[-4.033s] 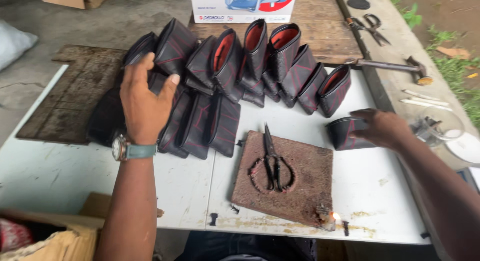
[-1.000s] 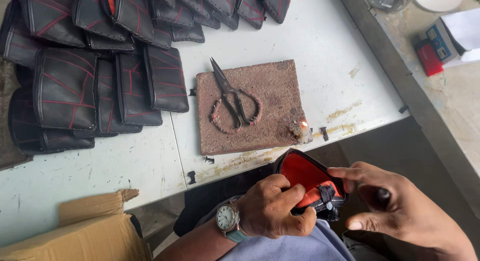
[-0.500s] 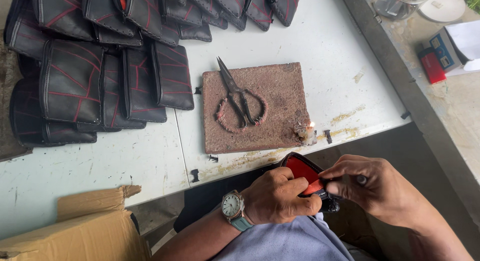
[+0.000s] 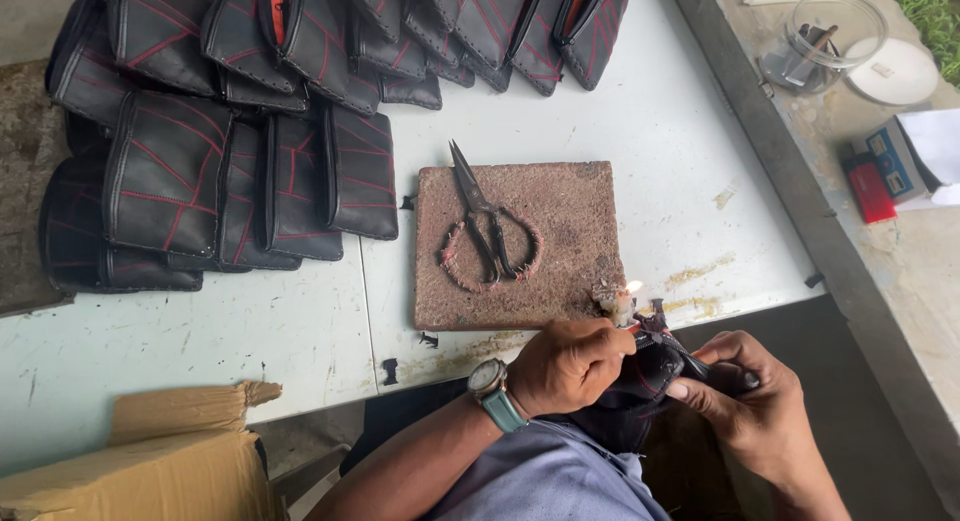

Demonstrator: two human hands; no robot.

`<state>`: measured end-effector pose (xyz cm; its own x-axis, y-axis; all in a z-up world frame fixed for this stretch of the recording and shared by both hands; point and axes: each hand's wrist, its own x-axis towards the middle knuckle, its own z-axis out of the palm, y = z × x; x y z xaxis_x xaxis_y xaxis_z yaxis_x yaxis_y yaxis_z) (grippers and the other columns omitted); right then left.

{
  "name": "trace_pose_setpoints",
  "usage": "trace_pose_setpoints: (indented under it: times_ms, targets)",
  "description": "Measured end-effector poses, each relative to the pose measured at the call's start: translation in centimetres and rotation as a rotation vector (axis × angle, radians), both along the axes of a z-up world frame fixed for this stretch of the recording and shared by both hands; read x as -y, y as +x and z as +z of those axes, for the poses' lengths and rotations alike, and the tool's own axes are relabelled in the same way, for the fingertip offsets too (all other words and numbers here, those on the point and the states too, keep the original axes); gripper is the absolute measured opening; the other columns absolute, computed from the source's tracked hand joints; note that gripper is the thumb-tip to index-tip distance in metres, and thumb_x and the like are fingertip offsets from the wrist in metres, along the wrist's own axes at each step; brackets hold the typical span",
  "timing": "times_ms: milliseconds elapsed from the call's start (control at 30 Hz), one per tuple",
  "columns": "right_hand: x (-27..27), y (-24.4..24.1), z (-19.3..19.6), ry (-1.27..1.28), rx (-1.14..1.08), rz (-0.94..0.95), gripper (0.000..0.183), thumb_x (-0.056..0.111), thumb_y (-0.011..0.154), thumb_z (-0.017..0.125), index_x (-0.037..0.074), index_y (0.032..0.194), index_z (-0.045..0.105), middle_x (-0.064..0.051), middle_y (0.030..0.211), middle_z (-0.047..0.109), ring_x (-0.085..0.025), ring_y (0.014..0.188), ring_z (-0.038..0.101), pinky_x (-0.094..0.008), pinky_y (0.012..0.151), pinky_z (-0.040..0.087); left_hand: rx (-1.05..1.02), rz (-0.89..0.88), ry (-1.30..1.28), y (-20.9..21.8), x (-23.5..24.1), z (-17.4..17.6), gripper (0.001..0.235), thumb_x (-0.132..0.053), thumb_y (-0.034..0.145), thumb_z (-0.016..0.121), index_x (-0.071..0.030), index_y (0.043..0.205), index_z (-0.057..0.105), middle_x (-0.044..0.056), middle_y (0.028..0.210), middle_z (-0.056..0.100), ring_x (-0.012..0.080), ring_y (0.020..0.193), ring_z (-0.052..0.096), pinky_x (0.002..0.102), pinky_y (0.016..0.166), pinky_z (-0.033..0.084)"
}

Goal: The person uses a lit candle to apply heat to the edges and seams of small black leather pouches with red stitching. They handle each pouch individually, rotating it to treat different sides, then place it on a pile of finished pouches on the table.

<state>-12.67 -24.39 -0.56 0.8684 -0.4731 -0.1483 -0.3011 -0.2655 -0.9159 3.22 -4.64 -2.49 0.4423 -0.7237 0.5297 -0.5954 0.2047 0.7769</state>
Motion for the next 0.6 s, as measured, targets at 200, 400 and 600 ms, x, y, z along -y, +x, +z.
trace_pose_setpoints:
  times_ms: [200, 400, 600]
  targets:
    - [0.7, 0.5, -0.8, 0.082, 0.013, -0.057, 0.021, 0.009, 0.082, 0.079, 0.001, 0.094, 0.064, 0.000, 0.081, 0.065, -0.006, 0.073, 0.060, -0.022, 0.059, 0.047, -0.145, -0.020, 0.005, 0.6, 0.8, -0.3, 0.016, -0.001, 0.099, 0.060, -0.009, 0.113, 0.059, 0.009, 0.083, 0.067, 0.0238, 0.072, 0.069, 0.036, 0.063, 0.054]
    - [1.2, 1.7, 0.1, 0.035, -0.041, -0.076, 0.020, 0.007, 0.083, 0.078, -0.001, 0.095, 0.065, -0.007, 0.080, 0.074, -0.009, 0.074, 0.066, -0.023, 0.061, 0.052, -0.258, 0.032, 0.095, 1.2, 1.7, 0.2, 0.011, -0.004, 0.099, 0.061, -0.009, 0.109, 0.059, 0.008, 0.077, 0.068, 0.0183, 0.065, 0.069, 0.033, 0.058, 0.053]
    - [1.4, 2.6, 1.0, 0.056, -0.073, -0.077, 0.019, 0.008, 0.083, 0.078, -0.001, 0.094, 0.065, -0.010, 0.079, 0.076, -0.010, 0.073, 0.070, -0.024, 0.060, 0.054, -0.288, 0.023, 0.032, 1.3, 1.8, 0.3, 0.010, -0.004, 0.101, 0.060, -0.008, 0.110, 0.058, 0.008, 0.078, 0.067, 0.0170, 0.068, 0.069, 0.032, 0.060, 0.053]
